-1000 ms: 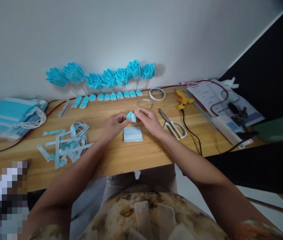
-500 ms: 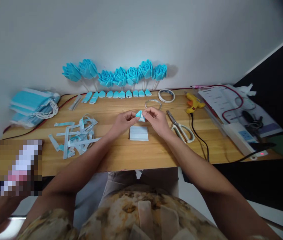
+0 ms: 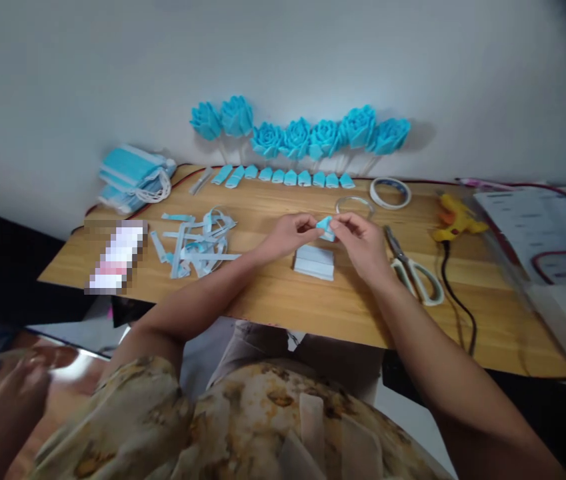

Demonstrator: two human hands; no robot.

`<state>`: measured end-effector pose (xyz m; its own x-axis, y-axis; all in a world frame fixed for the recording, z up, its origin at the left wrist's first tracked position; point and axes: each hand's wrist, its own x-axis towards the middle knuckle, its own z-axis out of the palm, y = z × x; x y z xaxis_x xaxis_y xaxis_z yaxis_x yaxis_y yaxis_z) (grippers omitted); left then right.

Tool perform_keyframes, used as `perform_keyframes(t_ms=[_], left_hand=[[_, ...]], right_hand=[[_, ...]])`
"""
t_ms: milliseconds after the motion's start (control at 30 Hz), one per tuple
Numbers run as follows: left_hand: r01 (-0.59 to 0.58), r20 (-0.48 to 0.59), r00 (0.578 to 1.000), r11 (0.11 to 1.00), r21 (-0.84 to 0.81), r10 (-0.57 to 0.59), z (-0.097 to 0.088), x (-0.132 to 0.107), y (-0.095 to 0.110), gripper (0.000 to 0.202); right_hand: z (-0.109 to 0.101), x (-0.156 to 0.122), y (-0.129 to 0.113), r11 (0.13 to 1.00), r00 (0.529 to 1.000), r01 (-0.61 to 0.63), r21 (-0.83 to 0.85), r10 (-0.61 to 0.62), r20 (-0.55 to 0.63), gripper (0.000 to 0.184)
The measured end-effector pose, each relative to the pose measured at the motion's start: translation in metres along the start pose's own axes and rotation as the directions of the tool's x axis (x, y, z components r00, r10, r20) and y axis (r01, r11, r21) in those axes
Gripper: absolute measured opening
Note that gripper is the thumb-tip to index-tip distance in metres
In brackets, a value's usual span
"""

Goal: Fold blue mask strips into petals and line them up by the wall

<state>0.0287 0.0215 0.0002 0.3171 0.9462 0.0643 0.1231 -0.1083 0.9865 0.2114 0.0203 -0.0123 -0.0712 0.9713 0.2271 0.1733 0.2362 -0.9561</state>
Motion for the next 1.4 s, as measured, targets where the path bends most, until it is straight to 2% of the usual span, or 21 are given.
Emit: perform_keyframes(t_ms=[133, 333, 467, 833, 1133, 1300, 1400], left_hand=[[-0.002, 0.01, 1.0, 0.998, -0.062, 0.003, 0.001, 0.002, -0.003, 0.037], [-0.027, 0.022, 0.999, 0.997, -0.066, 0.028, 0.002, 0.004, -0.007, 0.039], [-0.031, 0.031, 0.999, 0.997, -0.075, 0.033, 0.002, 0.005, -0.01, 0.035], [-0.077, 0.048, 0.995, 0.989, -0.123, 0.084, 0.003, 0.005, -0.016, 0.043], [-0.048, 0.017, 0.999, 0.996, -0.071, 0.049, 0.002, 0.007, -0.015, 0.027], [-0.048, -0.018, 0.999, 0.999, 0.002, 0.048, -0.002, 0.001, -0.007, 0.023], [-0.051, -0.036, 0.998, 0.998, 0.036, 0.052, -0.004, 0.0, -0.003, 0.022]], right_hand=[[-0.001, 0.001, 0.007, 0.998, 0.999, 0.041, -0.041, -0.041, -0.003, 0.019], [-0.004, 0.0, 0.014, 0.994, 0.996, 0.082, -0.069, -0.083, -0.022, 0.024], [-0.004, 0.0, 0.015, 0.995, 0.997, 0.071, -0.063, -0.073, -0.034, 0.024], [-0.004, 0.0, 0.014, 0.997, 0.996, 0.072, -0.042, -0.074, -0.043, 0.022], [-0.004, 0.0, 0.018, 0.997, 0.995, 0.075, -0.031, -0.076, -0.065, 0.037], [-0.001, -0.002, 0.005, 0.991, 0.991, 0.119, -0.055, -0.121, -0.053, 0.041], [0.001, -0.002, -0.002, 0.995, 0.995, 0.093, -0.046, -0.094, -0.034, 0.041]])
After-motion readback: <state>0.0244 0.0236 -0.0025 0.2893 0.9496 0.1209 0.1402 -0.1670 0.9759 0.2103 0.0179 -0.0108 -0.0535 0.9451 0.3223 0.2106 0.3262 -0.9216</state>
